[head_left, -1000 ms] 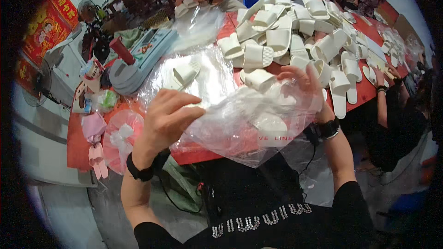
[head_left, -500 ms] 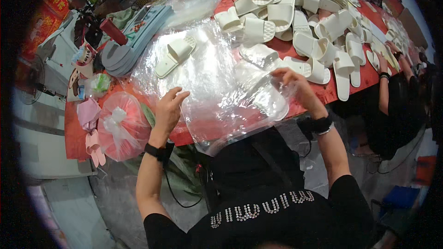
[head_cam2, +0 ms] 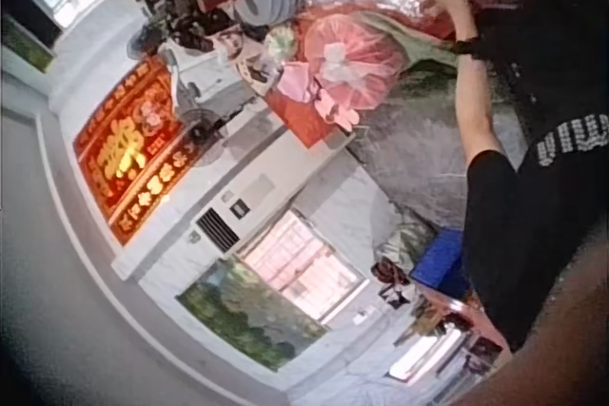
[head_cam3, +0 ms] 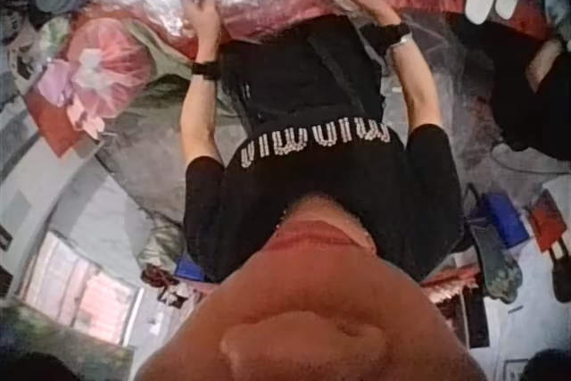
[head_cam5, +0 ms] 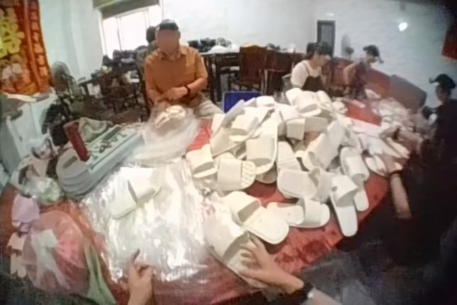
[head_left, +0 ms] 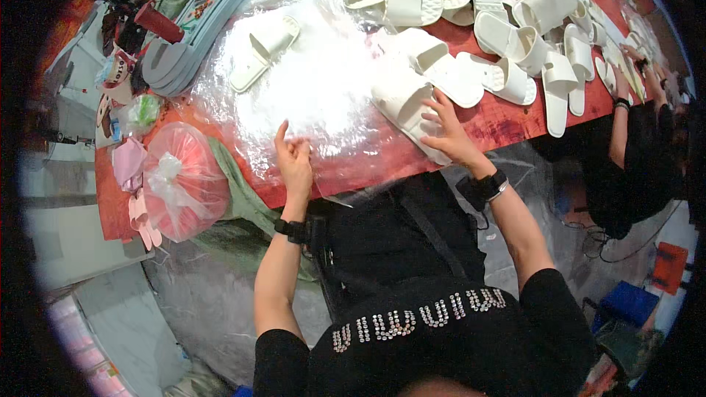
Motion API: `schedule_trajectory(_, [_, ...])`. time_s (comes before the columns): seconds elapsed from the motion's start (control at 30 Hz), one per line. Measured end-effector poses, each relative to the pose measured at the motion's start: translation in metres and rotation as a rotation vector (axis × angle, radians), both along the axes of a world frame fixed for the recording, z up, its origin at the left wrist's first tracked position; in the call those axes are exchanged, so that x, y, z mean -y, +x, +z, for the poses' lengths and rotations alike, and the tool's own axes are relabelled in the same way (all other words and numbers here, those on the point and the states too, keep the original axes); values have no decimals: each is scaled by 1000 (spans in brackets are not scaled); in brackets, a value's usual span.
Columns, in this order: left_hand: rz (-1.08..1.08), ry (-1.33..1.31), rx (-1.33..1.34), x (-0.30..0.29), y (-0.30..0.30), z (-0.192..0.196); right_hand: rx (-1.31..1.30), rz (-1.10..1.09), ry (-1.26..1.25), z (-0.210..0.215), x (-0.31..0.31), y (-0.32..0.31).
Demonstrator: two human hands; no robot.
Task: Packing pairs of white plastic slippers into clear plastic bags and then placing them into a large green woven sack.
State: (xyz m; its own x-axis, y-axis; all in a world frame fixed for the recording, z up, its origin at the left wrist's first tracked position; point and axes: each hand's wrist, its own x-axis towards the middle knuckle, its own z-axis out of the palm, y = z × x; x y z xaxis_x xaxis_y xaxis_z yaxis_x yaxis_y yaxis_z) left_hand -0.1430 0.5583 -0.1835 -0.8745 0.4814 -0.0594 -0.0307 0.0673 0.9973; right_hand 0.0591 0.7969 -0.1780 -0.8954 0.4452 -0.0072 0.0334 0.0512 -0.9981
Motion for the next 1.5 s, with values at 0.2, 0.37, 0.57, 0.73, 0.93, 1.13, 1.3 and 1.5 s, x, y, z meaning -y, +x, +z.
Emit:
schedule_trajectory(0.2, [72, -281, -679, -22, -3, 22, 153, -170, 89, -22, -5, 11])
schedule_trajectory(0.37, [93, -486, -351, 1, -33, -10, 92, -129, 83, -27, 6, -2])
schedule_trajectory(0.57, [-444, -530, -926, -9, 34, -3, 187, -216, 127, -26, 2, -4])
schedule_trajectory(0.73, [-541, -638, -1059, -10, 72, -5, 153, -232, 76, -19, 16, -15])
schedule_trajectory(0.93, [-487, -345, -1028, -44, 105, 11, 153, -198, 109, 6, 19, -21])
schedule_trajectory(1.13, [-106, 322, 201, -69, 70, 48, -234, -75, -249, 53, 37, -31])
schedule_trajectory(1.3, [-3, 778, 286, -48, 40, 123, 39, -141, -177, 15, 38, -31])
schedule_trajectory(1.5, [453, 735, 399, -20, -6, 67, 48, 76, -543, 13, 73, -40])
